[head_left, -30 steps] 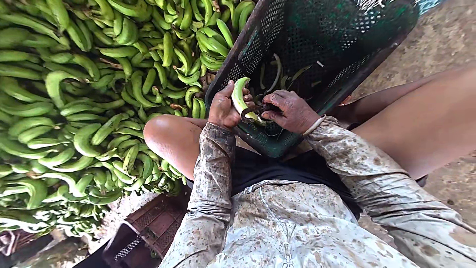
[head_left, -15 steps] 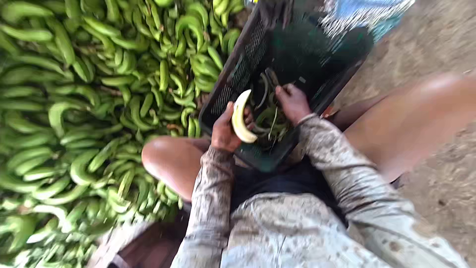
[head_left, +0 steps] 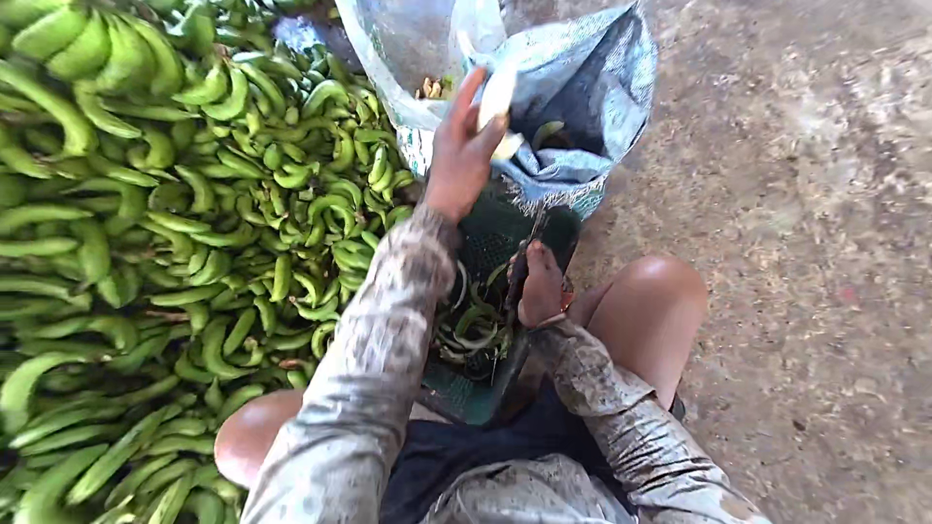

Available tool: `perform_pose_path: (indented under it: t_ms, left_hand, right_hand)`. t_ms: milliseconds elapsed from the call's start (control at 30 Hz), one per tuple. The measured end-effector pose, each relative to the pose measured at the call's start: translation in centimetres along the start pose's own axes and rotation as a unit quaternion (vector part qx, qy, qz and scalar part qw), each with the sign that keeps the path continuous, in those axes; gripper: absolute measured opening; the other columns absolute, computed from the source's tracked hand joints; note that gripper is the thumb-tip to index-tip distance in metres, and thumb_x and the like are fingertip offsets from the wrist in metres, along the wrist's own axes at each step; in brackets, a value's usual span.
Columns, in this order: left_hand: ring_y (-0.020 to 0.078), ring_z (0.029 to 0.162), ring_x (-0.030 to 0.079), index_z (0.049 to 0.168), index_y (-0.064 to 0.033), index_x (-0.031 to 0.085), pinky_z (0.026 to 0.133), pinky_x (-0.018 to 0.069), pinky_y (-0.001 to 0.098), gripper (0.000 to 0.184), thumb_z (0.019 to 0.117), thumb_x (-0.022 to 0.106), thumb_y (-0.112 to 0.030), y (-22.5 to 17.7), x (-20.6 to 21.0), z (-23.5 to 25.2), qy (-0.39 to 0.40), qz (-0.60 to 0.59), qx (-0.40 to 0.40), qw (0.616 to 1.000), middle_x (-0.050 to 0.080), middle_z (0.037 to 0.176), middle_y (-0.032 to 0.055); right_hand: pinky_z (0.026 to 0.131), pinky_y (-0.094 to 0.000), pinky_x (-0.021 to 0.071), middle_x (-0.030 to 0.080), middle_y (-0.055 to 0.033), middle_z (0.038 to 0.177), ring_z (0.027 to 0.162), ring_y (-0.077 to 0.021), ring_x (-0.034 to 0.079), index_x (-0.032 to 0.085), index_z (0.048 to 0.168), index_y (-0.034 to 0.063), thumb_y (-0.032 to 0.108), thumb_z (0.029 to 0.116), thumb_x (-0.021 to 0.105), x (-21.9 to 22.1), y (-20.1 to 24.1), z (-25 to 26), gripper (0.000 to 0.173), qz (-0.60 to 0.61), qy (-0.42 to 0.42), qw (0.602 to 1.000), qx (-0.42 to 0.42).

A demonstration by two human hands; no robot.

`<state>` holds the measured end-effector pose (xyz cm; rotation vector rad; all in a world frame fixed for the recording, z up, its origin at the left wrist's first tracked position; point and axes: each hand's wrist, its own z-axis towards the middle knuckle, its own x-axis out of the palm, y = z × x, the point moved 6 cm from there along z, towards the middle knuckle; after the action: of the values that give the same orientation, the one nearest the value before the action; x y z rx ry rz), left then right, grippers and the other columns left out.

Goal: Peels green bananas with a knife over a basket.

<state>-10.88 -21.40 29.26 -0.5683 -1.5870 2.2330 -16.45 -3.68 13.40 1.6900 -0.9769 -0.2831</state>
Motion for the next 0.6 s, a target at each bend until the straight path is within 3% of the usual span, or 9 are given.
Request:
perform_pose_path:
  t_ms: [33,67,133,200,267,367,433,500,600]
  left_hand:
    - [0.0191,0.117,0.065,0.154,0.0009,0.036,0.103,0.0539,0.0366,0.059,0.1025,0.059,-0.016,0.2,0.6,1.8,0.019,0.033,-0.025,0.999,0.064,0.132,0.0158]
    - [0.0183,0.112,0.067,0.147,0.0028,0.046,0.099,0.0545,0.0354,0.05,0.1027,0.059,-0.017,1.0,0.9,2.7,0.021,0.055,-0.051,0.997,0.067,0.126,0.0152]
    - [0.0184,0.096,0.066,0.114,0.0035,0.065,0.088,0.0557,0.0357,0.024,0.1021,0.06,-0.016,3.8,0.4,2.2,-0.002,0.072,-0.111,0.991,0.068,0.103,0.0135]
    - [0.0189,0.09,0.071,0.121,0.0023,0.064,0.081,0.0622,0.0363,0.029,0.1057,0.055,-0.021,8.0,-0.7,-0.4,0.042,0.084,-0.171,0.981,0.07,0.102,0.0128]
    - [0.0211,0.084,0.071,0.127,-0.0002,0.062,0.075,0.0616,0.04,0.033,0.1057,0.054,-0.024,14.6,-1.6,-6.0,0.097,0.132,-0.267,0.949,0.071,0.102,0.013]
    - [0.0396,0.108,0.067,0.125,-0.0021,0.067,0.095,0.0521,0.0627,0.038,0.0986,0.063,-0.03,25.4,-2.5,-17.1,0.161,0.293,-0.446,0.83,0.069,0.117,0.0239]
    - [0.0463,0.118,0.061,0.125,-0.0012,0.067,0.099,0.0466,0.0687,0.042,0.0979,0.065,-0.033,29.5,-2.4,-22.9,0.18,0.346,-0.528,0.754,0.065,0.123,0.028]
    - [0.048,0.12,0.061,0.128,-0.0011,0.065,0.1,0.0465,0.069,0.038,0.1005,0.059,-0.027,32.5,-1.8,-26.1,0.185,0.363,-0.554,0.726,0.064,0.126,0.0292]
    - [0.0469,0.124,0.059,0.138,-0.0053,0.06,0.102,0.0473,0.0655,0.04,0.1007,0.057,-0.021,35.2,-0.3,-28.0,0.18,0.385,-0.55,0.719,0.06,0.134,0.0279]
  right_hand:
    - [0.066,-0.03,0.0571,0.065,-0.0053,0.089,0.071,-0.0126,0.063,0.054,0.131,0.0037,0.032,0.1118,0.04,-0.4,0.3,0.1,0.037,-0.005,0.003,1.0,-0.017]
    - [0.065,-0.0306,0.0577,0.064,-0.0044,0.089,0.071,-0.0126,0.063,0.053,0.131,0.0036,0.033,0.1112,0.039,-0.9,0.4,0.3,0.038,-0.004,0.006,1.0,-0.031]
    - [0.068,-0.0321,0.0584,0.063,-0.0039,0.093,0.075,-0.0136,0.064,0.051,0.135,0.0041,0.035,0.1112,0.037,-1.8,0.9,0.7,0.041,0.03,0.013,0.999,-0.043]
    - [0.068,-0.0316,0.0576,0.062,-0.0022,0.09,0.074,-0.0132,0.063,0.051,0.131,0.006,0.036,0.113,0.033,-2.2,2.0,1.4,0.039,0.071,0.019,0.995,-0.065]
    - [0.066,-0.0308,0.0569,0.062,-0.0016,0.087,0.07,-0.013,0.062,0.054,0.126,0.0065,0.033,0.1136,0.03,-2.4,3.2,1.8,0.038,0.1,0.028,0.99,-0.092]
    - [0.065,-0.0312,0.0572,0.061,-0.0022,0.086,0.068,-0.014,0.061,0.054,0.124,0.0063,0.032,0.1139,0.028,-2.3,3.4,2.2,0.039,0.102,0.036,0.991,-0.082]
    - [0.065,-0.0317,0.0569,0.06,-0.0032,0.087,0.069,-0.0149,0.06,0.055,0.124,0.0064,0.034,0.1141,0.027,-1.7,2.8,2.5,0.04,0.095,0.037,0.993,-0.053]
    - [0.064,-0.0318,0.0575,0.062,-0.0037,0.086,0.069,-0.0151,0.062,0.055,0.123,0.0059,0.033,0.114,0.027,-1.2,2.3,2.6,0.04,0.086,0.033,0.995,-0.036]
    - [0.067,-0.0319,0.0579,0.062,-0.0036,0.087,0.072,-0.0148,0.063,0.055,0.122,0.0068,0.031,0.1134,0.028,-0.7,1.7,2.6,0.037,0.075,0.044,0.996,-0.024]
